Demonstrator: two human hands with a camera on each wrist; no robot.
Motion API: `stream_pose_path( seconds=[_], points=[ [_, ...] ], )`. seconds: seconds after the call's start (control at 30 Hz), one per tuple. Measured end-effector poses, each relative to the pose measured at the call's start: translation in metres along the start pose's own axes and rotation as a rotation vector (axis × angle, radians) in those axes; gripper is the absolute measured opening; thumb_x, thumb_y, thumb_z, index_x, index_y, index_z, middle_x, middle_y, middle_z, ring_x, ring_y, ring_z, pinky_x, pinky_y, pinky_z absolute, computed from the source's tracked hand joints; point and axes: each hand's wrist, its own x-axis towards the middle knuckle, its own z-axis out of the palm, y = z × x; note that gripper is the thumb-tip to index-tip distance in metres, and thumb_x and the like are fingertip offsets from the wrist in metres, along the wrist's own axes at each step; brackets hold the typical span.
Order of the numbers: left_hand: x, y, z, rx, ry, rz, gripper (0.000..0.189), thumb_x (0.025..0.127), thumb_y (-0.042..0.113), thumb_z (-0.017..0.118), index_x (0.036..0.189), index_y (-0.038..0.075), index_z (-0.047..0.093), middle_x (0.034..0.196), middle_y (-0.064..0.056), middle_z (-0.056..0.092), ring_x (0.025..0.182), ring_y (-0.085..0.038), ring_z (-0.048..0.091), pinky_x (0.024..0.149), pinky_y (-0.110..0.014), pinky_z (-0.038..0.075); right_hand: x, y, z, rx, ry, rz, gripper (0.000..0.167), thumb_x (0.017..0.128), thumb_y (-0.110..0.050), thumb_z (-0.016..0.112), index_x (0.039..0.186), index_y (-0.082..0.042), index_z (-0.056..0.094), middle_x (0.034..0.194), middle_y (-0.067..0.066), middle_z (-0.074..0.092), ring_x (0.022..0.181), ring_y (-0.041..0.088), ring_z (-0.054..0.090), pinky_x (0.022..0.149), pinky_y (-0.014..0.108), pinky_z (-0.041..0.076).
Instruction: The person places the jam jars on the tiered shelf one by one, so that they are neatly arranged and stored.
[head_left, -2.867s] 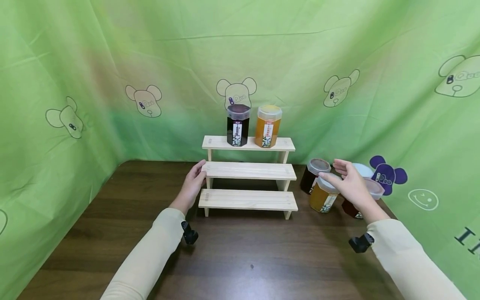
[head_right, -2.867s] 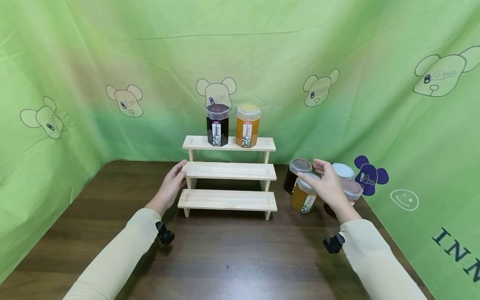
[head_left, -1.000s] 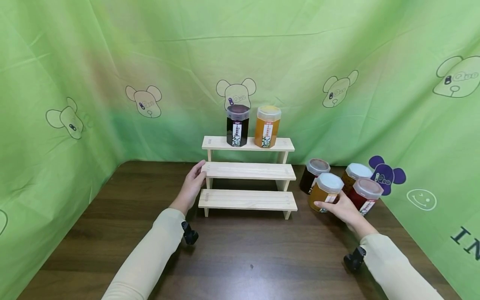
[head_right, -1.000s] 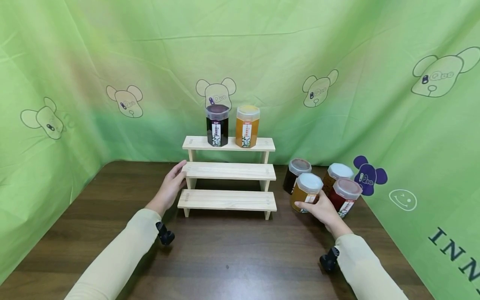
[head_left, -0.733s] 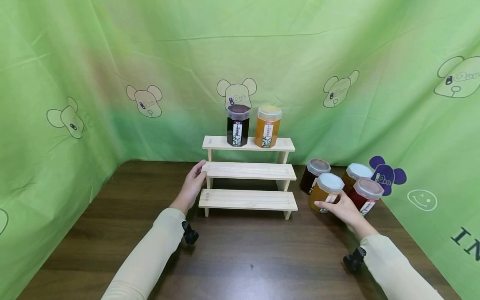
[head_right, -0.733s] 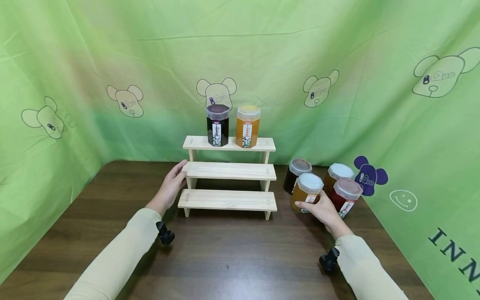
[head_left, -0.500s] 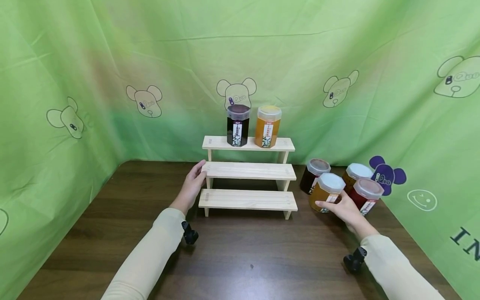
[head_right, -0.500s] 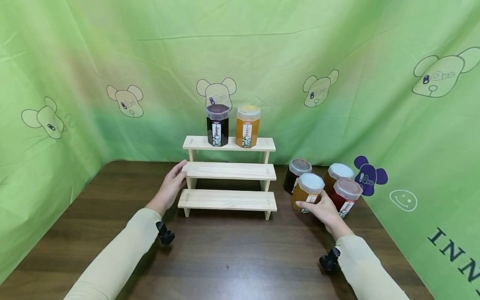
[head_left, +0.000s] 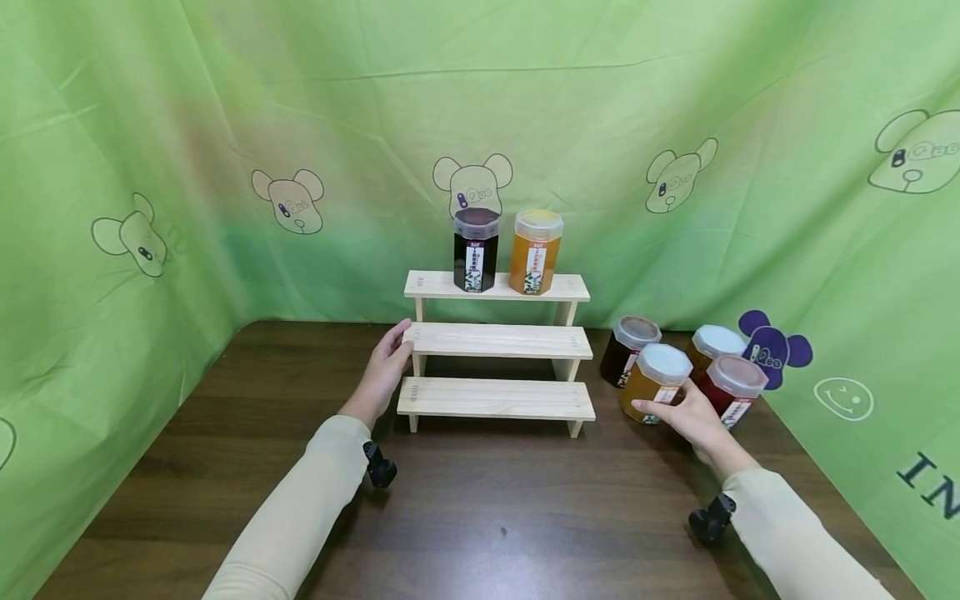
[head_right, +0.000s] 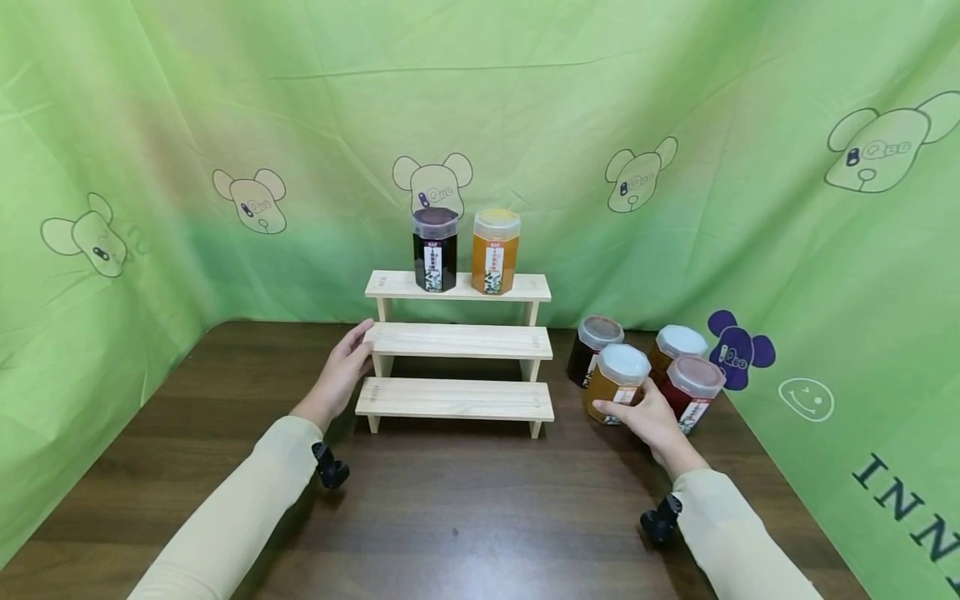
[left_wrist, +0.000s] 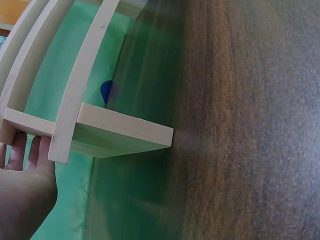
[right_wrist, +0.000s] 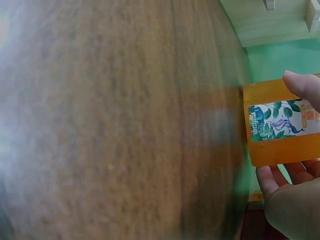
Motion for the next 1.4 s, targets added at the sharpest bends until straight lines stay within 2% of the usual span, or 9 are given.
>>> stream_pose_path(
  seconds=[0.2, 0.43, 0.53, 0.67, 0.8, 1.13, 1.4],
  points=[
    [0.000, -0.001, 0.000, 0.000, 0.002, 0.009, 0.051, 0.107, 0.015, 0.044, 0.157, 0.010, 0.033, 0.157, -0.012, 0.034, 0.142, -0.022, 0.034, 0.116, -0.043, 0.032, -0.002, -0.008, -0.002, -0.007, 0.027, -0.037, 0.088, 0.089, -0.028, 0.078, 0.151, 0.005, 0.025, 0.146, 0.030, 0.039, 0.130, 0.040, 0.040, 0.106, 0.054, 0.035],
    [0.000, -0.002, 0.000, -0.001, 0.004, 0.010, 0.051, 0.107, 0.014, 0.045, 0.157, 0.010, 0.033, 0.157, -0.012, 0.035, 0.142, -0.022, 0.034, 0.116, -0.043, 0.032, -0.006, -0.018, -0.005, -0.058, 0.058, -0.062, 0.088, 0.088, -0.033, 0.079, 0.151, 0.003, 0.029, 0.142, 0.030, 0.044, 0.128, 0.042, 0.042, 0.107, 0.059, 0.033],
    [0.000, -0.002, 0.000, -0.001, 0.004, 0.012, 0.051, 0.107, 0.015, 0.045, 0.157, 0.010, 0.034, 0.156, -0.012, 0.035, 0.142, -0.022, 0.035, 0.115, -0.043, 0.032, -0.008, -0.023, -0.006, -0.116, 0.076, -0.080, 0.088, 0.087, -0.037, 0.079, 0.149, 0.003, 0.031, 0.139, 0.031, 0.047, 0.124, 0.043, 0.045, 0.102, 0.056, 0.038],
    [0.000, -0.002, 0.000, -0.003, 0.006, 0.005, 0.051, 0.107, 0.015, 0.045, 0.157, 0.011, 0.034, 0.157, -0.011, 0.035, 0.142, -0.021, 0.034, 0.115, -0.042, 0.032, -0.010, -0.030, -0.007, -0.187, 0.094, -0.106, 0.086, 0.087, -0.042, 0.078, 0.146, 0.003, 0.035, 0.133, 0.030, 0.052, 0.117, 0.041, 0.051, 0.091, 0.045, 0.045],
    [0.000, -0.002, 0.000, -0.007, 0.007, 0.001, 0.052, 0.107, 0.014, 0.045, 0.157, 0.009, 0.033, 0.157, -0.012, 0.034, 0.142, -0.022, 0.034, 0.115, -0.043, 0.032, -0.013, -0.038, -0.006, -0.217, 0.119, -0.121, 0.083, 0.087, -0.046, 0.077, 0.143, 0.002, 0.039, 0.128, 0.027, 0.055, 0.111, 0.038, 0.054, 0.081, 0.035, 0.047],
    [-0.001, -0.002, 0.001, -0.012, 0.007, 0.014, 0.052, 0.106, 0.012, 0.043, 0.157, 0.007, 0.032, 0.158, -0.013, 0.033, 0.143, -0.024, 0.034, 0.115, -0.044, 0.032, -0.012, -0.060, -0.001, -0.185, 0.206, -0.175, 0.070, 0.087, -0.043, 0.077, 0.134, -0.001, 0.045, 0.118, 0.018, 0.057, 0.098, 0.025, 0.052, 0.069, 0.022, 0.046],
    [0.000, -0.002, 0.001, -0.003, 0.009, -0.003, 0.052, 0.106, 0.014, 0.044, 0.157, 0.011, 0.033, 0.157, -0.011, 0.034, 0.142, -0.022, 0.035, 0.115, -0.042, 0.033, -0.010, -0.075, 0.004, -0.120, 0.197, -0.213, 0.073, 0.088, -0.038, 0.078, 0.140, -0.001, 0.042, 0.125, 0.018, 0.054, 0.101, 0.022, 0.051, 0.073, 0.020, 0.046]
  ],
)
